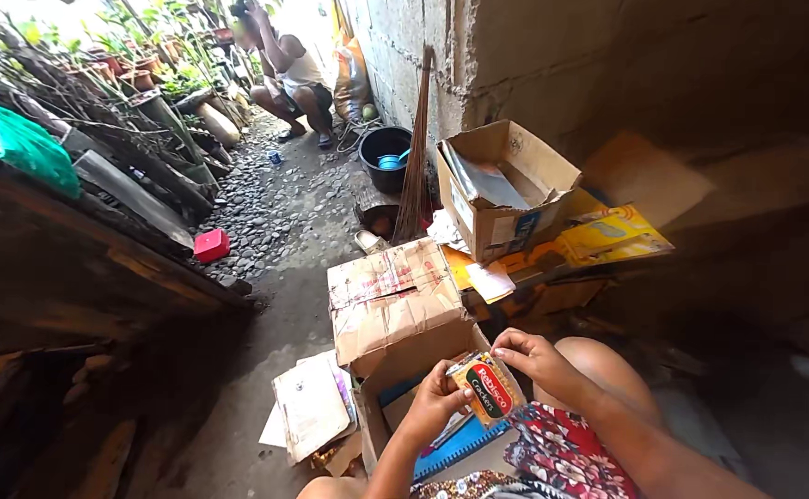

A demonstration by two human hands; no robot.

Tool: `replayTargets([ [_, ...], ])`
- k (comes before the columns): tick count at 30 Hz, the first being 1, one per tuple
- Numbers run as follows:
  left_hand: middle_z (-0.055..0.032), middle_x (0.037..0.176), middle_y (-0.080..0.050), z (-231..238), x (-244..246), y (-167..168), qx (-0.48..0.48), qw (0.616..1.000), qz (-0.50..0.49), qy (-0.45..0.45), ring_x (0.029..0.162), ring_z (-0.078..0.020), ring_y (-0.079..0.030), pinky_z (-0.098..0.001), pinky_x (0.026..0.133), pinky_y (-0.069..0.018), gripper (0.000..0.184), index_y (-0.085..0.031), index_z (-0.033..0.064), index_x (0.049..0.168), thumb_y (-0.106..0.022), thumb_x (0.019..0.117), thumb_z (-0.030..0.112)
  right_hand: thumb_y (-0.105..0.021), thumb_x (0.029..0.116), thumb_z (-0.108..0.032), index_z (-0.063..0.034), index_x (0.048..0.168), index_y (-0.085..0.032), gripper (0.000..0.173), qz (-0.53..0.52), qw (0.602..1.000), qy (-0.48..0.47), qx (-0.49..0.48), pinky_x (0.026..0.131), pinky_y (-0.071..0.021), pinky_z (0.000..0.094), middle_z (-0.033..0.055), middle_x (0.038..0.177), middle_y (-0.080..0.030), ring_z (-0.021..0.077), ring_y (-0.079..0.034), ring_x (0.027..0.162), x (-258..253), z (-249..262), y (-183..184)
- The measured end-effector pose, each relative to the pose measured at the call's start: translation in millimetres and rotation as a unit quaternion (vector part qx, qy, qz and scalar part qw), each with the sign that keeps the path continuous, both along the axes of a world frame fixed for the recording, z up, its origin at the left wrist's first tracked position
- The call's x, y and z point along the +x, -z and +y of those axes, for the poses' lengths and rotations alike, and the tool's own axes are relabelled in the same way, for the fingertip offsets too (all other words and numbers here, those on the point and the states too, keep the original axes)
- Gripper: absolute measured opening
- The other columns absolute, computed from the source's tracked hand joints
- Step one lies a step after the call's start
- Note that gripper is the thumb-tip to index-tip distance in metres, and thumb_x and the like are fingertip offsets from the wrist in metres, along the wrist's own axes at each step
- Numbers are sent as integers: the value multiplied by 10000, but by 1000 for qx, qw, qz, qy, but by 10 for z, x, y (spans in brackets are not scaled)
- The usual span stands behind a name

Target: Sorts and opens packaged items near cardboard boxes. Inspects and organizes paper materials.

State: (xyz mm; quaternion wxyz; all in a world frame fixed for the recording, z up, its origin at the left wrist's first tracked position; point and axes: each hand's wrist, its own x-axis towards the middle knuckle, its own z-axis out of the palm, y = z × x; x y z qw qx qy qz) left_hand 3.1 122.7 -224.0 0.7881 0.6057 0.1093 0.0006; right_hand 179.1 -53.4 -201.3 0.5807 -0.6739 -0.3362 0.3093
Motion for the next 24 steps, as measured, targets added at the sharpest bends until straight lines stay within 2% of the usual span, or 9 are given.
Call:
replayTargets([
  [6,-11,949,-716,-8,28,24,46,998,17,46,830,-97,-701,-296,773,-589,353,-476,28,1289,-616,966,12,-677,939,-141,-43,938,-691,100,50,996,-19,-67,763,-542,238,38,940,-665,79,-636,825,41,-57,12],
  [9,-19,974,-713,-15,29,39,53,997,23,58,841,-93,-695,-291,779,-581,351,-480,23,1289,-620,968,16,-678,942,-126,-48,928,-670,80,74,993,-28,-83,725,-532,238,18,842,-658,78,-628,760,48,-74,15],
  [12,-20,995,-711,-13,25,25,57,995,29,76,858,-90,-693,-287,783,-577,346,-474,27,1287,-618,972,17,-656,960,-126,-45,943,-654,83,91,990,-40,-103,703,-513,245,22,829,-637,83,-607,741,45,-80,18],
  [19,-37,1000,-715,5,3,23,67,993,48,89,862,-108,-696,-310,795,-581,367,-469,24,1323,-611,986,58,-644,934,-110,-53,871,-644,85,103,987,-44,-111,669,-507,263,12,755,-617,94,-592,688,35,-65,48],
  [24,-29,1005,-717,35,-14,1,30,998,26,57,868,-115,-698,-309,784,-583,302,-481,38,1294,-576,1011,85,-592,953,-81,-51,873,-623,91,187,978,-17,-88,625,-528,243,27,727,-642,98,-614,630,4,-47,-53],
])
